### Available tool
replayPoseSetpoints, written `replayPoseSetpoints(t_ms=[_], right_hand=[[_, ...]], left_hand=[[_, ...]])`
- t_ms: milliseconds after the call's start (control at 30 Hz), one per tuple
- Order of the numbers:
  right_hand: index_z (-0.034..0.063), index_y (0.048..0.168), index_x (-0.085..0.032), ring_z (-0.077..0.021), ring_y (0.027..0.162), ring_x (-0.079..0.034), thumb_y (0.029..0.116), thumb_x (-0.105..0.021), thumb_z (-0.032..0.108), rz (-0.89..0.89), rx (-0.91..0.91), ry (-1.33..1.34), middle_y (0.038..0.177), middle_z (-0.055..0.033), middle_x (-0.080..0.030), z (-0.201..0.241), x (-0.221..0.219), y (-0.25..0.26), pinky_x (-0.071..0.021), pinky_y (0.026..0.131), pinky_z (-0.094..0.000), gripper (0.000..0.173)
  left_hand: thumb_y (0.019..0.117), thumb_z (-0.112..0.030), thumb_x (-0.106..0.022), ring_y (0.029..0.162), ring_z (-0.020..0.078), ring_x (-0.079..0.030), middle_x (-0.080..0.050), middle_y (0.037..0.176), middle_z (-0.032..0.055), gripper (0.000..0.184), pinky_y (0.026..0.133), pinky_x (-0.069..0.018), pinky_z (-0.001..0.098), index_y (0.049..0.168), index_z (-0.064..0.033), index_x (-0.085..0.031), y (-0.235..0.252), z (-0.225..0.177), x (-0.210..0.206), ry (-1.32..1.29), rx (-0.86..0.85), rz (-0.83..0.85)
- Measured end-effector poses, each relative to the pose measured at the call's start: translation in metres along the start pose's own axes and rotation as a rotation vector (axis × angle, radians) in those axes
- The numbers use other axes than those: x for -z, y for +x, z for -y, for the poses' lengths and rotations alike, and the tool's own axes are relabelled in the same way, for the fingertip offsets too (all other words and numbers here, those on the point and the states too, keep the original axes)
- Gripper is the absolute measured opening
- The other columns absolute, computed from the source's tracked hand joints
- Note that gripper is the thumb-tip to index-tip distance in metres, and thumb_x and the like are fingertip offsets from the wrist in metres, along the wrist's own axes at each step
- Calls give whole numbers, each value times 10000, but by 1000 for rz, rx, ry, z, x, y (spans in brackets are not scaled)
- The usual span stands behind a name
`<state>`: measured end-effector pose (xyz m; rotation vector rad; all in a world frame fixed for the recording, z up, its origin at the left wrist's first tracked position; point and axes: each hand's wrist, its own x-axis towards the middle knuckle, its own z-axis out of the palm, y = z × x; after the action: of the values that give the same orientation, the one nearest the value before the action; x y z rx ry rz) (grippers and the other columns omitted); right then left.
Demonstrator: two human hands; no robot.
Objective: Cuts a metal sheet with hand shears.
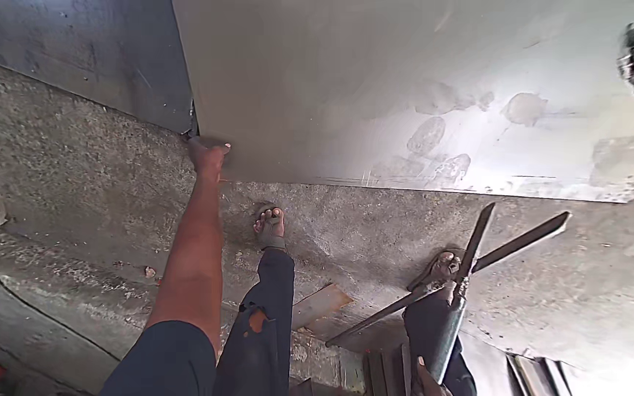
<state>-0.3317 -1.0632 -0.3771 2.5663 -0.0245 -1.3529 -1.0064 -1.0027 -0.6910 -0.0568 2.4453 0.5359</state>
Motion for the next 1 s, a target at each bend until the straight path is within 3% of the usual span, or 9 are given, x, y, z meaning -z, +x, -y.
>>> replayPoseSetpoints(t_ms=[133, 200, 267, 367, 533, 633, 733, 833, 1000], right_hand=[[116, 757, -511, -116, 368, -389, 1031, -615, 402, -38, -10, -27, 479, 16, -388, -2, -2, -5, -402, 366, -305, 409], [95, 757, -521, -126, 372, -365, 1010, -657, 375, -42, -17, -55, 488, 0, -379, -8, -8, -12, -378, 368, -312, 401], [81, 780, -535, -126, 379, -373, 998, -681, 354, -5, -17, -82, 504, -9, -394, -9, -11, -16, -383, 372, -306, 378], [78, 770, -527, -119, 368, -366, 991, -695, 311, 40, -36, -116, 484, -7, -387, -13, -9, -25, -369, 364, -292, 363], [43, 923, -542, -134, 401, -417, 951, -751, 306, 58, -9, -242, 536, -27, -446, -26, 8, -26, -401, 396, -306, 337], [31, 908, -550, -145, 417, -423, 945, -758, 305, 70, 11, -264, 557, -42, -463, -39, 19, -18, -405, 413, -317, 346], [41, 778, -569, -146, 386, -418, 948, -744, 277, 59, 69, -197, 509, -42, -467, -52, 23, -16, -387, 392, -316, 340], [47, 755, -553, -145, 383, -412, 977, -713, 274, 23, 94, -126, 501, -39, -457, -57, 21, -15, -379, 390, -316, 355], [32, 781, -568, -164, 375, -439, 1003, -679, 323, -33, 103, -62, 502, -57, -480, -61, 17, 1, -404, 372, -333, 381]], left_hand=[[904, -565, -710, 1304, 289, -570, -572, 1406, 201, 823, 1089, -477, 523, 1465, -19, -455, -9, -21, 22, 107, 29, 52], [952, -636, -582, 1184, 328, -609, -606, 1299, 237, 782, 1002, -483, 563, 1395, 6, -517, -21, -30, 40, 227, 22, 29], [995, -634, -498, 1146, 336, -613, -610, 1264, 245, 741, 972, -482, 566, 1363, 8, -538, -41, -51, 56, 244, 22, -24], [995, -616, -510, 1264, 315, -585, -584, 1368, 226, 742, 1053, -468, 560, 1444, -27, -487, -78, -81, 79, 200, 38, -96], [988, -637, -501, 1219, 259, -601, -594, 1349, 202, 729, 1019, -489, 516, 1400, -36, -537, -113, -102, 111, 122, -23, -128], [1043, -518, -484, 1187, 187, -612, -582, 1373, 163, 641, 1015, -514, 434, 1468, -38, -461, -148, -128, 126, 71, -41, -119], [1090, -352, -459, 891, 120, -495, -500, 1109, 84, 440, 837, -443, 345, 1375, -17, -458, -221, -198, 130, 66, 56, -144], [1079, -318, -480, 1065, 180, -549, -537, 1307, 147, 476, 946, -462, 412, 1452, -25, -437, -238, -207, 133, 85, 58, -132], [977, -514, -527, 1335, 332, -540, -543, 1447, 226, 696, 1058, -466, 583, 1499, -59, -456, -145, -140, 121, 238, -91, -192]])
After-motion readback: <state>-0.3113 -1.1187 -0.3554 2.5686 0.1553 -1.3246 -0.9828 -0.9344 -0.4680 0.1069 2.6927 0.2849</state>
